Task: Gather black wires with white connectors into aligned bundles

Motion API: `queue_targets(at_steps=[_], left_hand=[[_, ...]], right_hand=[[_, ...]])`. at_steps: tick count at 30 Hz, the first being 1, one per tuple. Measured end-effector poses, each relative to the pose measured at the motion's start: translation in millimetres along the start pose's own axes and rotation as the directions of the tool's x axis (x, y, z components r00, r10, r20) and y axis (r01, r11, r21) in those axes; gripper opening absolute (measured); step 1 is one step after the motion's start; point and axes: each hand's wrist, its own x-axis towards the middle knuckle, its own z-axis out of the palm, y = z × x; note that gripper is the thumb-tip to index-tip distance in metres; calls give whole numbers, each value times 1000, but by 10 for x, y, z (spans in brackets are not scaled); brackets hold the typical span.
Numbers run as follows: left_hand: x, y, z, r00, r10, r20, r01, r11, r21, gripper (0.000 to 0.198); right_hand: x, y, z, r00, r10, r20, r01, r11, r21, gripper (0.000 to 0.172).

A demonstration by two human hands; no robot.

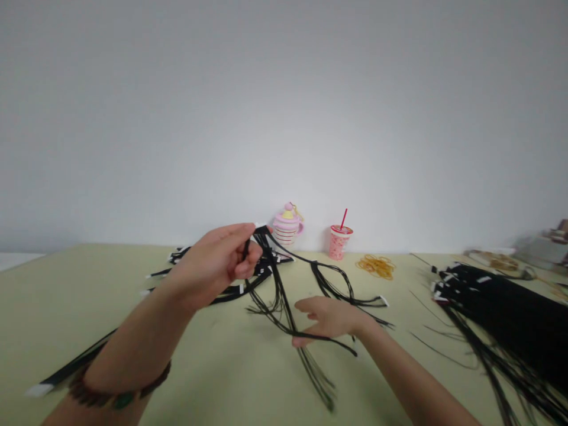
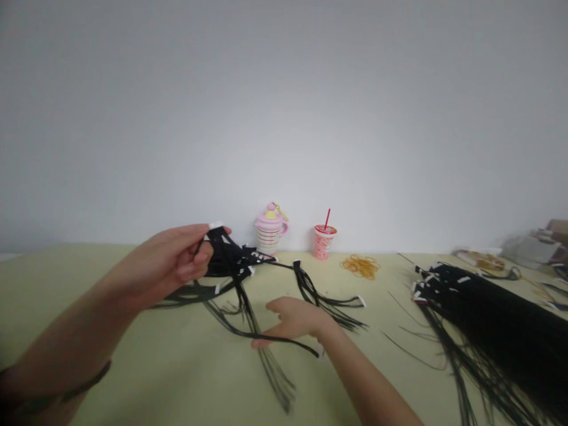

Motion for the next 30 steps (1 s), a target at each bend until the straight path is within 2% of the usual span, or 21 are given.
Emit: queue_targets(at_steps=[3, 5, 7, 8, 10, 11, 13, 14, 16, 19, 22, 24, 26, 28, 30], left_hand=[[45, 26, -123, 992, -91, -88, 70, 973, -218, 12], [47, 62, -183, 985, -135, -106, 91, 934, -345, 14], [29, 115, -239, 985, -158, -65, 111, 880, -462, 17], [15, 145, -265, 986, -161, -40, 118, 848, -517, 19], [-16, 201, -307, 988, -155, -3, 121, 783, -611, 22], [-30, 224, -320, 989, -151, 2, 117, 753, -647, 23], [-51, 256, -330, 989, -147, -8, 99, 708, -699, 25], [-57, 266, -329, 989, -146, -17, 90, 692, -716, 26], [-68, 278, -326, 989, -143, -30, 74, 670, -739, 26], [-90, 283, -334, 992, -124, -27, 59, 640, -766, 26], [-118, 281, -349, 995, -100, -26, 39, 602, -798, 26], [-130, 277, -353, 996, -84, -36, 19, 581, -814, 28], [-128, 273, -361, 996, -64, -58, -11, 571, -821, 29], [-115, 275, -383, 995, -47, -83, -41, 575, -817, 29], [-103, 292, -424, 991, -40, -129, -78, 607, -791, 26]], right_hand=[[-132, -247, -148, 991, -73, 108, 69, 997, 38, 36], [-269, -364, -281, 980, -115, 164, 108, 993, 49, 36], [-387, -417, -378, 957, -158, 244, 168, 985, -23, 46], [-421, -421, -394, 951, -148, 273, 177, 980, -87, 58], [-416, -400, -341, 950, -122, 287, 182, 964, -195, 77], [-381, -385, -277, 951, -111, 289, 179, 958, -223, 79], [-273, -364, -102, 956, -85, 280, 152, 962, -227, 58], [-216, -361, -8, 951, -86, 298, 150, 968, -199, 46], [-127, -366, 165, 941, -157, 299, 206, 968, -141, 37], [-68, -360, 379, 936, -254, 243, 274, 960, -52, 45], [-30, -298, 618, 951, -205, 230, 153, 962, 227, 57], [13, -238, 807, 966, -156, 204, 30, 858, 513, 60], [63, -181, 981, 966, -147, 214, -55, 690, 722, 63], [102, -138, 1088, 962, -152, 229, -92, 606, 790, 64], [125, -121, 1101, 967, -146, 211, -79, 611, 787, 62]])
